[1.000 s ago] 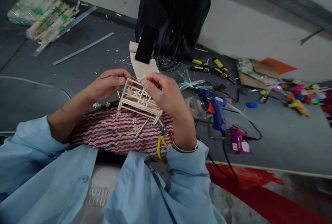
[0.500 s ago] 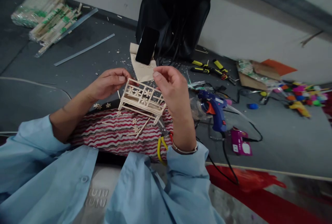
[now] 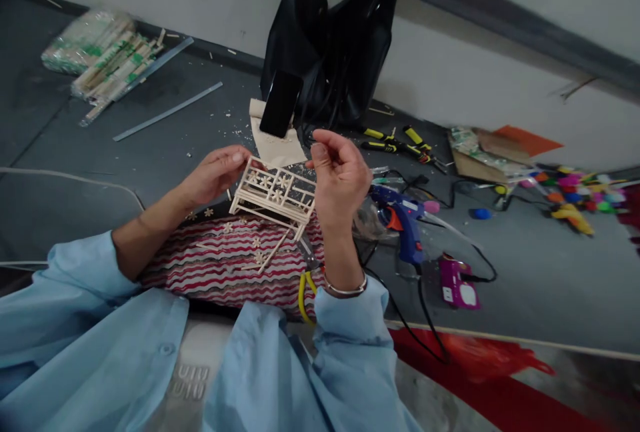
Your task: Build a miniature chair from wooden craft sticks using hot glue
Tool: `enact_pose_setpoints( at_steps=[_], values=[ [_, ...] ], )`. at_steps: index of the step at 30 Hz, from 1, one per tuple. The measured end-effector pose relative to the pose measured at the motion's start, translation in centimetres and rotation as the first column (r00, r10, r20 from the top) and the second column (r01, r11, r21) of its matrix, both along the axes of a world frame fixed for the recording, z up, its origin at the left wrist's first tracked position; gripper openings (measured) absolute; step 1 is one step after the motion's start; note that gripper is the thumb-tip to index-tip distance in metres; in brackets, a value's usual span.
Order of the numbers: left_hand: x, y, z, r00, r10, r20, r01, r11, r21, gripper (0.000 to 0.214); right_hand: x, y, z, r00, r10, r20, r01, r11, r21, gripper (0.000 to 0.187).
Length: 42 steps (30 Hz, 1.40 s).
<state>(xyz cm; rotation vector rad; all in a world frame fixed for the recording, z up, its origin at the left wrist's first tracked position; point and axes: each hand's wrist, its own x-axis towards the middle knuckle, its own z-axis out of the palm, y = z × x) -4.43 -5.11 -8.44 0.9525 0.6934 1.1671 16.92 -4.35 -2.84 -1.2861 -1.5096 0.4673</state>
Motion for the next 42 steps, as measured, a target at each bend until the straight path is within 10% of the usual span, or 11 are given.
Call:
enact_pose_setpoints(
  at_steps=[24, 35, 42],
  values=[
    [0.1, -0.6, 1.3, 0.997, -0.005, -0.074, 0.002, 0.999, -0.036, 0.038, -0.4, -0.6, 0.6, 0.966, 0.147, 0.211, -0.122, 0.984, -0.127, 0.025],
    [-0.6, -0.3, 0.5, 0.995, -0.084, -0.062, 0.087, 0.996, 0.037, 0.036, -0.2, -1.2, 2.4, 0.800, 0.558, 0.221, -0.434, 0.792, -0.430, 0.018],
    [-0.8, -0.1, 0.1, 0.991, -0.119, -0.060, 0.124, 0.989, 0.075, 0.035, -0.1, -1.2, 2.8, 0.796, 0.583, 0.160, -0.443, 0.743, -0.502, 0.021]
  ],
)
